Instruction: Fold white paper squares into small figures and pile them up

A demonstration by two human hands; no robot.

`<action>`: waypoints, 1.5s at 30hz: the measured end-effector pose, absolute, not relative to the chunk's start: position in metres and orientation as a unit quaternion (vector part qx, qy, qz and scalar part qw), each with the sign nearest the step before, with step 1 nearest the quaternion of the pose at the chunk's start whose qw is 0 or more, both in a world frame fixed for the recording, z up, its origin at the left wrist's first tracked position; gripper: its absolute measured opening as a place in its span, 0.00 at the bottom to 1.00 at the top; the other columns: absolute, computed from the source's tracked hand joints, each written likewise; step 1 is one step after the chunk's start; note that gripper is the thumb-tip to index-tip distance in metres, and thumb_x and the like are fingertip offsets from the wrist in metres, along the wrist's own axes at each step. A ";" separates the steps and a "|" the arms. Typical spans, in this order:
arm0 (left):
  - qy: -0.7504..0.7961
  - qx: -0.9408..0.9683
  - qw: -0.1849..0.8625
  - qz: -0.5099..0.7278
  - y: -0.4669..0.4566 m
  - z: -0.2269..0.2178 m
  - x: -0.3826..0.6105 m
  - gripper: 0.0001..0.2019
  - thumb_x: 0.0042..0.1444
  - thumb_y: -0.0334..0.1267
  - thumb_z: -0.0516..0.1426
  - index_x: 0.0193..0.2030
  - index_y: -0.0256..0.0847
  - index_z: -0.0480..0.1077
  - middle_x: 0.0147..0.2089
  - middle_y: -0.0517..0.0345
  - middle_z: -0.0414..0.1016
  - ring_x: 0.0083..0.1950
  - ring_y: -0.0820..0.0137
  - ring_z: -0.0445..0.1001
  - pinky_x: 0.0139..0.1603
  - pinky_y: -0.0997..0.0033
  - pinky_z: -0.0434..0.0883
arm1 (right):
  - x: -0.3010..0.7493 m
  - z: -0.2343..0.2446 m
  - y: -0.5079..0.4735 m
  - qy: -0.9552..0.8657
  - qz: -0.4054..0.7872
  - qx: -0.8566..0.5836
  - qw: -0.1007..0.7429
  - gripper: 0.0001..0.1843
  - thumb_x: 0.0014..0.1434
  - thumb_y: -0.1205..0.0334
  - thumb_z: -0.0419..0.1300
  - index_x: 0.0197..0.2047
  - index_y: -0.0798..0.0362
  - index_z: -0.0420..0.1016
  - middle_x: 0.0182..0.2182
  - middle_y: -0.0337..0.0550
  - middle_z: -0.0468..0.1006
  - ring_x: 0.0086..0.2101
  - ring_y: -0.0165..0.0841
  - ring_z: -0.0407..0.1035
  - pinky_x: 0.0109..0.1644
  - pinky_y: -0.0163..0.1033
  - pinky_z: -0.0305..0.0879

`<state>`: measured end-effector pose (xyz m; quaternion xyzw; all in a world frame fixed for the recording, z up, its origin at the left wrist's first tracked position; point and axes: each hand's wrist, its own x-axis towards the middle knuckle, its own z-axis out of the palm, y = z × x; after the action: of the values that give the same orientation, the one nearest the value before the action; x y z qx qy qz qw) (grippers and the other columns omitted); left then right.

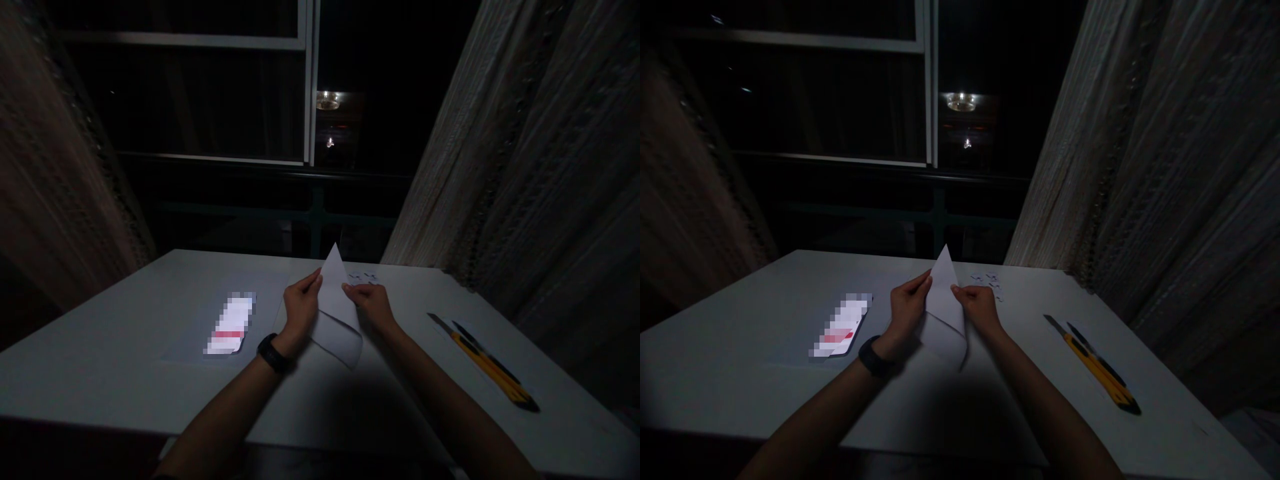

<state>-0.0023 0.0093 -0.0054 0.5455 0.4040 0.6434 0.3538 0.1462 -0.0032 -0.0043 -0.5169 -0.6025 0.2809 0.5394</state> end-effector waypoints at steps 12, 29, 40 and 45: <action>0.414 0.530 0.366 0.643 0.019 -0.015 -0.005 0.15 0.47 0.39 0.58 0.42 0.37 0.73 0.42 0.51 0.76 0.42 0.64 0.74 0.44 0.66 0.69 | 0.151 -0.011 0.005 -0.604 0.297 -0.539 0.506 0.21 0.44 0.47 0.59 0.16 0.58 0.73 0.13 0.38 0.70 0.18 0.29 0.63 0.23 0.33 0.55; 0.411 0.514 0.394 0.642 0.023 -0.019 -0.004 0.16 0.44 0.39 0.60 0.41 0.35 0.73 0.40 0.49 0.76 0.40 0.63 0.74 0.42 0.66 0.70 | 0.159 -0.019 -0.006 -0.637 0.264 -0.545 0.477 0.20 0.47 0.49 0.57 0.15 0.57 0.70 0.14 0.38 0.67 0.19 0.29 0.61 0.24 0.33 0.54; 0.423 0.492 0.403 0.646 0.027 -0.022 0.000 0.15 0.44 0.38 0.60 0.40 0.35 0.74 0.40 0.49 0.77 0.40 0.64 0.74 0.43 0.65 0.69 | 0.162 -0.029 -0.009 -0.624 0.251 -0.572 0.470 0.21 0.47 0.49 0.57 0.15 0.58 0.70 0.13 0.38 0.66 0.18 0.28 0.60 0.23 0.32 0.52; 0.418 0.477 0.429 0.643 0.028 -0.021 -0.002 0.17 0.43 0.40 0.60 0.41 0.34 0.73 0.39 0.48 0.77 0.39 0.64 0.74 0.42 0.65 0.70 | 0.160 -0.031 -0.008 -0.628 0.279 -0.557 0.467 0.21 0.47 0.49 0.56 0.15 0.57 0.70 0.13 0.38 0.66 0.19 0.28 0.60 0.24 0.32 0.53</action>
<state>-0.0015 0.0278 -0.0208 0.4774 0.4176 0.6435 0.4285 0.1596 -0.0078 -0.0313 -0.5569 -0.6278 0.2788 0.4669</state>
